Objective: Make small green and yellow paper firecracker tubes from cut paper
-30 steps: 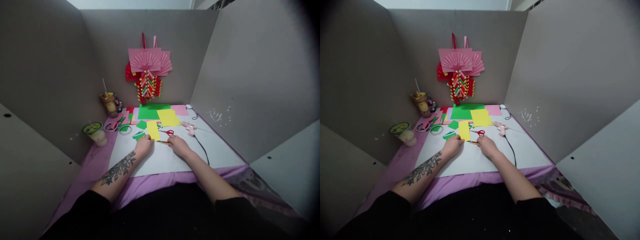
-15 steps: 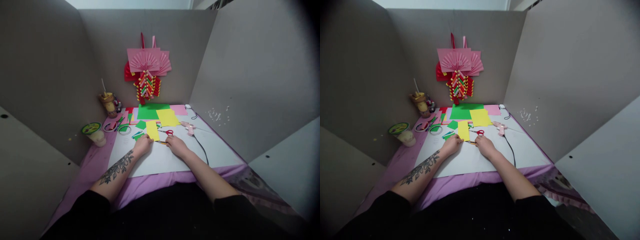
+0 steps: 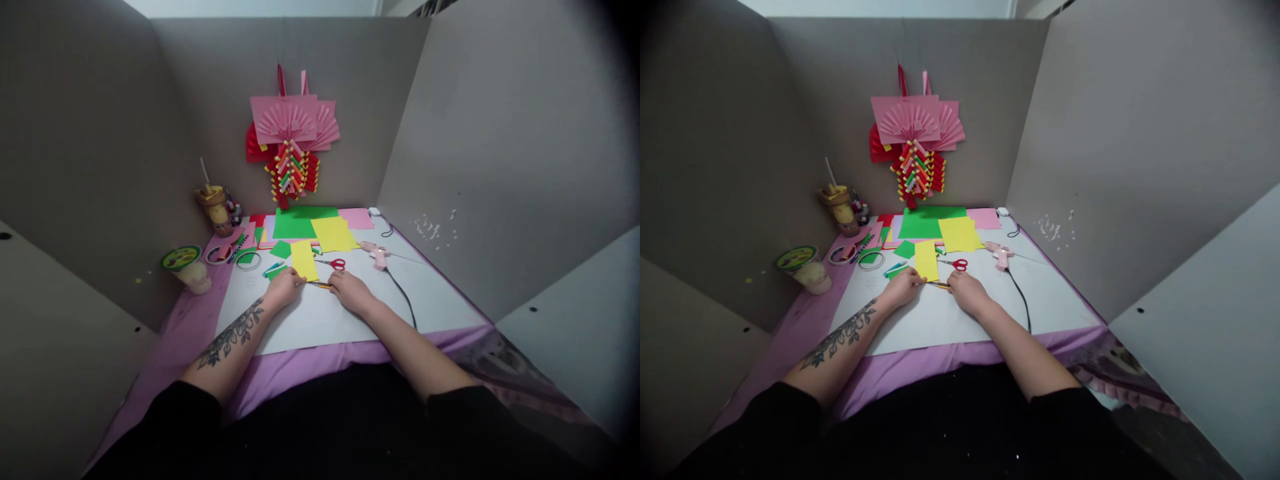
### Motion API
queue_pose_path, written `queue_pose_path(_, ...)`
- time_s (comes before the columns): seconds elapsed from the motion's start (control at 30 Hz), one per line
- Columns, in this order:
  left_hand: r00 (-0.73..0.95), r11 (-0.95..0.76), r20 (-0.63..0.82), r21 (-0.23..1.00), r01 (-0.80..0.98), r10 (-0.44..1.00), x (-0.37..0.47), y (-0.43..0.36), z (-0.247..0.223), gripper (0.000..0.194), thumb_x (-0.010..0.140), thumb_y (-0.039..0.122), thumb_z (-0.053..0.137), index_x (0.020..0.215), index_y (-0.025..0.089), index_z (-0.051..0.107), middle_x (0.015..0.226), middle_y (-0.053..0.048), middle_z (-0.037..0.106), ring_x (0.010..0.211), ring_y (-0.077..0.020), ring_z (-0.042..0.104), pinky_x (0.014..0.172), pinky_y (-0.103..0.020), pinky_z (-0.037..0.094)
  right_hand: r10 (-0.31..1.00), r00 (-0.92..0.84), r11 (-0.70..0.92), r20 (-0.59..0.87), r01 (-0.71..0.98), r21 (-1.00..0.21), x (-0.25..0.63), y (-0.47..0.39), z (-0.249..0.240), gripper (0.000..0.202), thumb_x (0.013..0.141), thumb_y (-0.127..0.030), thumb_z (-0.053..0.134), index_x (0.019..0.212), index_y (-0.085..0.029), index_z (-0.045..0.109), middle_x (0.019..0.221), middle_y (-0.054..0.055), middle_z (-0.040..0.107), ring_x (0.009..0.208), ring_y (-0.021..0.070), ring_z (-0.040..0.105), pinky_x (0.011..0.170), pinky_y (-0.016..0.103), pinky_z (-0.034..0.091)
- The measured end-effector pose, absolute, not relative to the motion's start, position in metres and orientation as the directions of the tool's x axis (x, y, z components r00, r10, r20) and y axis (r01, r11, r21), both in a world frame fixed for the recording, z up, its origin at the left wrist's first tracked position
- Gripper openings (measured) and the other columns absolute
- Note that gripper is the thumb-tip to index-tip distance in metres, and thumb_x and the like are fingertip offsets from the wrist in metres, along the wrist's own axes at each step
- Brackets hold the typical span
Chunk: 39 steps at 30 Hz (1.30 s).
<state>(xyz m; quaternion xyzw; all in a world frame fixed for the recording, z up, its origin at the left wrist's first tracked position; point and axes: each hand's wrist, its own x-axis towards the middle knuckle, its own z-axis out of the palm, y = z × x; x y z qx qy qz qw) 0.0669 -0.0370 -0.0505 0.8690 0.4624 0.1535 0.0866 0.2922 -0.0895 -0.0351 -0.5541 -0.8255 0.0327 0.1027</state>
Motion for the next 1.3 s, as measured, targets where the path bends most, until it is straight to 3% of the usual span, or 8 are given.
queue_pose_path(0.27, 0.536, -0.569, 0.193, 0.300, 0.765, 0.822, 0.063, -0.033, -0.051, 0.032, 0.090, 0.026, 0.046, 0.103, 0.026, 0.075, 0.097, -0.008, 0.066, 0.091, -0.0191, 0.060, 0.081, -0.032, 0.047, 0.926, -0.359, 0.375, 0.120, 0.911, -0.169, 0.291, -0.092, -0.034, 0.016, 0.092, -0.020, 0.051, 0.101, -0.016, 0.064, 0.109, 0.009, 0.061, 0.103, 0.0185, 0.056, 0.088, 0.028, 0.041)
queue_pose_path(0.5, 0.459, -0.531, 0.267, 0.455, 0.715, 0.847, 0.058, -0.024, -0.051, 0.039, 0.082, 0.009, 0.044, 0.101, 0.021, 0.075, 0.099, -0.005, 0.068, 0.093, -0.0151, 0.061, 0.087, -0.026, 0.047, 0.926, -0.355, 0.373, 0.125, 0.909, -0.183, 0.290, -0.091, -0.034, 0.014, 0.091, -0.019, 0.052, 0.097, -0.015, 0.065, 0.105, 0.009, 0.062, 0.101, 0.0191, 0.055, 0.089, 0.029, 0.040)
queue_pose_path(0.63, 0.529, -0.596, 0.276, 0.311, 0.741, 0.802, 0.052, -0.024, -0.047, 0.039, 0.081, 0.006, 0.047, 0.096, 0.026, 0.077, 0.099, -0.005, 0.067, 0.096, -0.0189, 0.057, 0.087, -0.031, 0.045, 0.929, -0.347, 0.367, 0.130, 0.912, -0.185, 0.291, -0.090, -0.035, 0.014, 0.091, -0.020, 0.053, 0.096, -0.016, 0.065, 0.106, 0.009, 0.062, 0.101, 0.0198, 0.055, 0.088, 0.029, 0.040)
queue_pose_path(0.83, 0.615, -0.644, 0.202, 0.139, 0.753, 0.762, 0.046, -0.032, -0.039, 0.032, 0.088, 0.018, 0.048, 0.101, 0.029, 0.076, 0.101, -0.007, 0.067, 0.094, -0.0234, 0.053, 0.082, -0.036, 0.040, 0.933, -0.340, 0.358, 0.123, 0.913, -0.193, 0.290, -0.091, -0.033, 0.014, 0.091, -0.019, 0.053, 0.096, -0.015, 0.065, 0.106, 0.010, 0.062, 0.101, 0.0201, 0.055, 0.087, 0.029, 0.040)
queue_pose_path(1.3, 0.583, -0.600, 0.150, 0.116, 0.791, 0.798, 0.050, -0.039, -0.033, 0.029, 0.092, 0.027, 0.049, 0.103, 0.028, 0.075, 0.104, -0.008, 0.066, 0.097, -0.0257, 0.052, 0.077, -0.036, 0.039, 0.919, -0.379, 0.392, 0.112, 0.909, -0.139, 0.289, -0.088, -0.034, 0.016, 0.091, -0.018, 0.052, 0.101, -0.016, 0.065, 0.111, 0.010, 0.061, 0.104, 0.0213, 0.053, 0.087, 0.029, 0.041)
